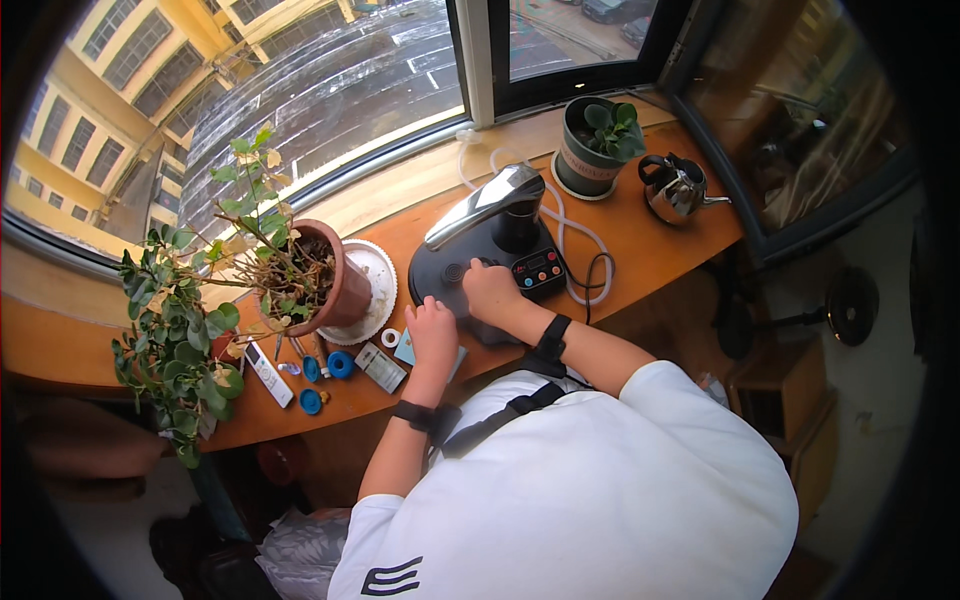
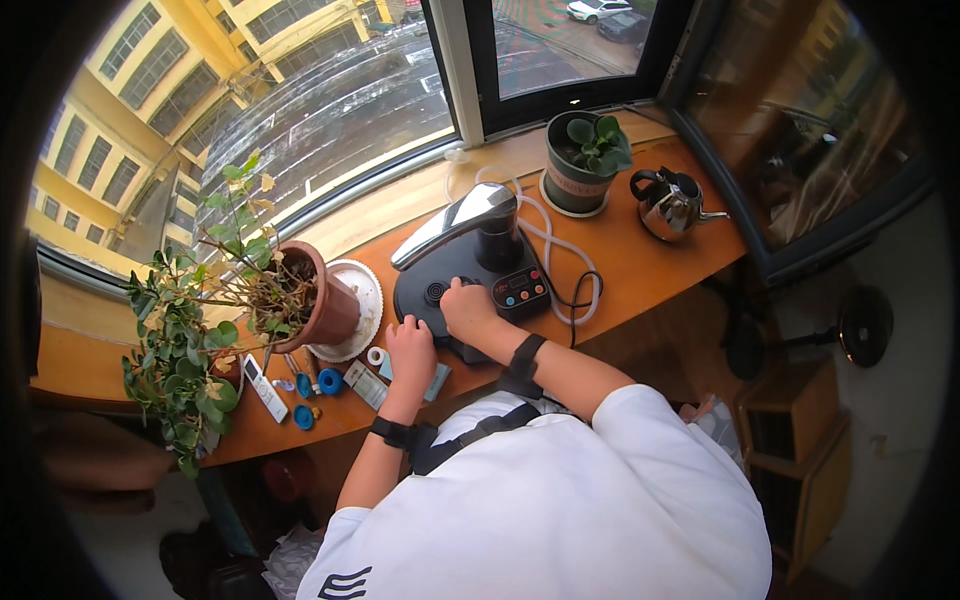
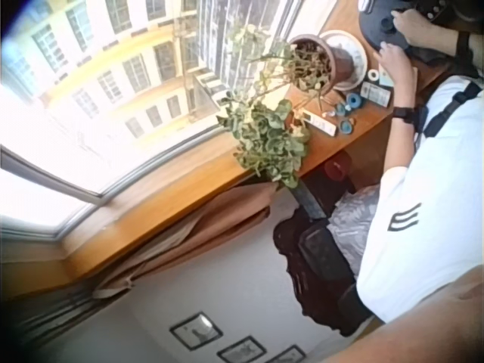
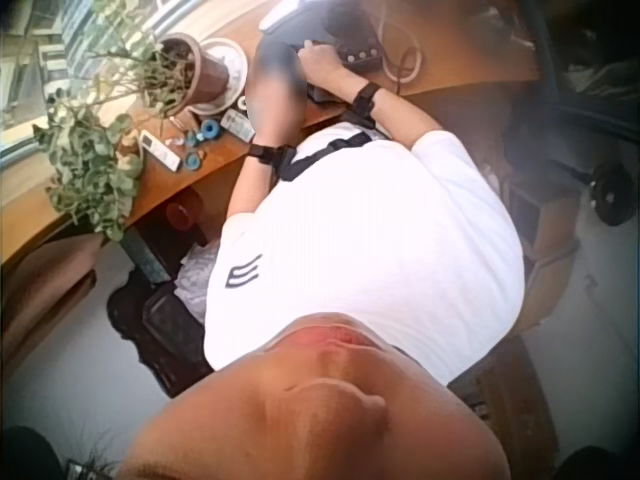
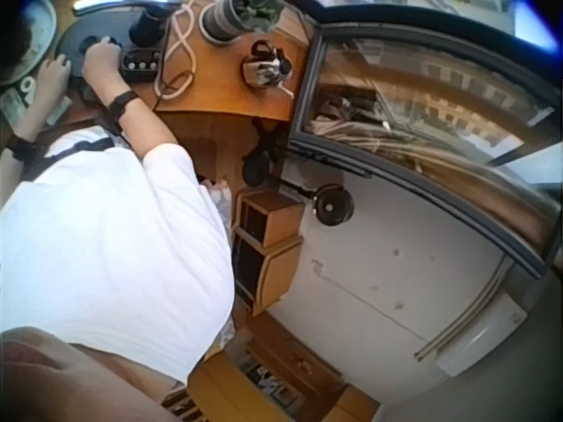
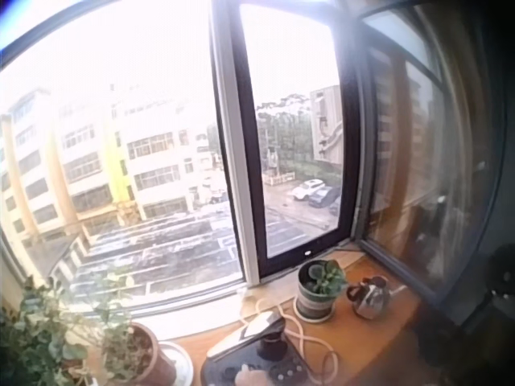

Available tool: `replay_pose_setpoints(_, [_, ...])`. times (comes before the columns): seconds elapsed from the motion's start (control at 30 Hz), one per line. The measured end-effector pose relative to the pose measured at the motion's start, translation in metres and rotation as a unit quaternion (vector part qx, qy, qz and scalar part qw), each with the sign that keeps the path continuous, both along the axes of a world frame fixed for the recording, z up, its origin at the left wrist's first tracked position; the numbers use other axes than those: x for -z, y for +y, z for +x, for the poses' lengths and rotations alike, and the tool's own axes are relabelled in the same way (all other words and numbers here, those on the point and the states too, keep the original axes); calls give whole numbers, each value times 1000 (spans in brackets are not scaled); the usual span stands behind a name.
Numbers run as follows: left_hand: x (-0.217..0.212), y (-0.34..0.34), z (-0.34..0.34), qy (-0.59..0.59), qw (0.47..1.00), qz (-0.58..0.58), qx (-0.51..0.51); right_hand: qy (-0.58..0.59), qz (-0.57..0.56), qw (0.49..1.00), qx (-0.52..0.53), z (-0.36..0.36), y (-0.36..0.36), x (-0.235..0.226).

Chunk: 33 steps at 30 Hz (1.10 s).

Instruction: The person assembles a gooseneck electric kettle by attaching the spout and handle, then connects a flexible tube to the base. They also handle a small metal pot and a black pouch on the windowsill.

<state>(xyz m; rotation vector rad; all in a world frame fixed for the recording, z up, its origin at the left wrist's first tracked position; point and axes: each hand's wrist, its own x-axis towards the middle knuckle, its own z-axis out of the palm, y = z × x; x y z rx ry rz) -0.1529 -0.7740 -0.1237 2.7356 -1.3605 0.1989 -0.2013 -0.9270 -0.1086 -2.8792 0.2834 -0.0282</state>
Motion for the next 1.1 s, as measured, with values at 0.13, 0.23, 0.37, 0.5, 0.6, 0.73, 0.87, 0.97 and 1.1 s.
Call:
replay_pose_setpoints(0.13, [0,10,4,17,999,-39,7,114,-27,993,21,-26,-14,-9])
replay_pose_setpoints(0.23, [3,8,5,35,999,-18,-3,135,-37,990,5,-31,-15,-19])
replay_pose_setpoints(0.37, [5,2,2,24,1000,-14,1,92,-186,974,89,6,5,35])
replay_pose_setpoints(0.5, [7,12,9,36,998,-58,4,244,-93,965,32,-1,-1,6])
replay_pose_setpoints(0.6, [2,7,7,63,997,-37,2,299,-114,948,4,6,-4,1])
replay_pose_setpoints(0.73, [-1,4,6,69,997,-18,-3,127,-102,984,70,35,-5,16])
replay_pose_setpoints(0.87, [3,13,8,63,998,-25,-7,176,-71,981,33,33,-12,-21])
replay_pose_setpoints(0.97, [5,8,7,55,998,-30,1,181,-49,979,81,31,-14,0])
replay_pose_setpoints(1.1, [7,5,7,53,998,-39,8,226,-119,962,100,72,-21,12])
